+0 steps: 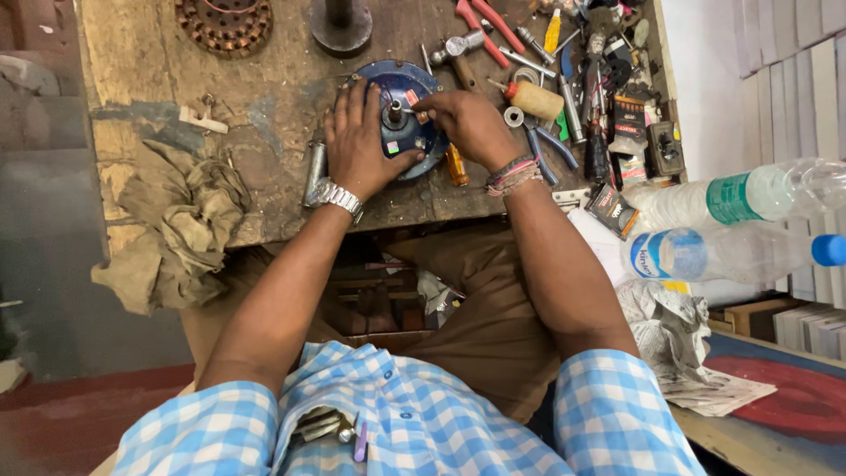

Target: The person assembles a small electric motor by placing a copper stator into a blue housing, tapping it with a hammer, and then using a screwdriver to tighten screws around the central shaft. The person also wipes the housing with a cloth during the process.

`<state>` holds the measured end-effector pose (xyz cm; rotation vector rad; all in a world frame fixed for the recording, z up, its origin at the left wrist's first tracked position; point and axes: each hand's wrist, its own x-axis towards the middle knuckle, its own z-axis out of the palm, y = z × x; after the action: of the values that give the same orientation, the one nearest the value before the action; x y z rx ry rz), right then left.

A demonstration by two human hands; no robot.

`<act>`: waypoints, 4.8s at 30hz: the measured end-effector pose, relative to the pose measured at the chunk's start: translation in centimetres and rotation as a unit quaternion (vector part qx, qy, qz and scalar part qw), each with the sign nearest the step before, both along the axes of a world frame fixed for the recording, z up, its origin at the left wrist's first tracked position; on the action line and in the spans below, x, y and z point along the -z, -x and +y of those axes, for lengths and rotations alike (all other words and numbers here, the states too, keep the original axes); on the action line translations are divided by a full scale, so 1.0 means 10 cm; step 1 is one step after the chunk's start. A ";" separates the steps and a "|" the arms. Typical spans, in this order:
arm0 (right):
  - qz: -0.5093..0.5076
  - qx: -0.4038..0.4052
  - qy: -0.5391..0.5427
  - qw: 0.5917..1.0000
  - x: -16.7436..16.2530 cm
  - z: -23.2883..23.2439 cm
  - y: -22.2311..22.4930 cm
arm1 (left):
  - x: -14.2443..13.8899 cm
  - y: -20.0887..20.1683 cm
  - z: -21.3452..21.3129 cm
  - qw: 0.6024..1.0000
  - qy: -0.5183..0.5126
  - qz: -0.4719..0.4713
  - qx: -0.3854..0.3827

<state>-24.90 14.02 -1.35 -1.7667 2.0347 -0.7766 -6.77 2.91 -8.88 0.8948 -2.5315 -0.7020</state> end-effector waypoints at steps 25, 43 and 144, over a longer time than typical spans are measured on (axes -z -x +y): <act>0.038 0.018 0.006 0.999 0.13 0.04 -0.06 | -0.08 -0.04 0.00 1.000 0.023 0.014 0.001; 0.034 0.096 0.033 0.994 0.15 0.08 -0.26 | -0.34 -0.16 -0.05 0.999 0.036 -0.011 0.013; 0.083 0.166 0.052 0.981 0.29 0.08 -0.60 | -0.42 -0.27 0.12 0.993 0.056 -0.072 -0.074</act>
<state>-18.88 14.82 -4.23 -1.6119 2.4835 -0.8692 -4.03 4.14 -4.65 1.1171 -2.5660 -0.4592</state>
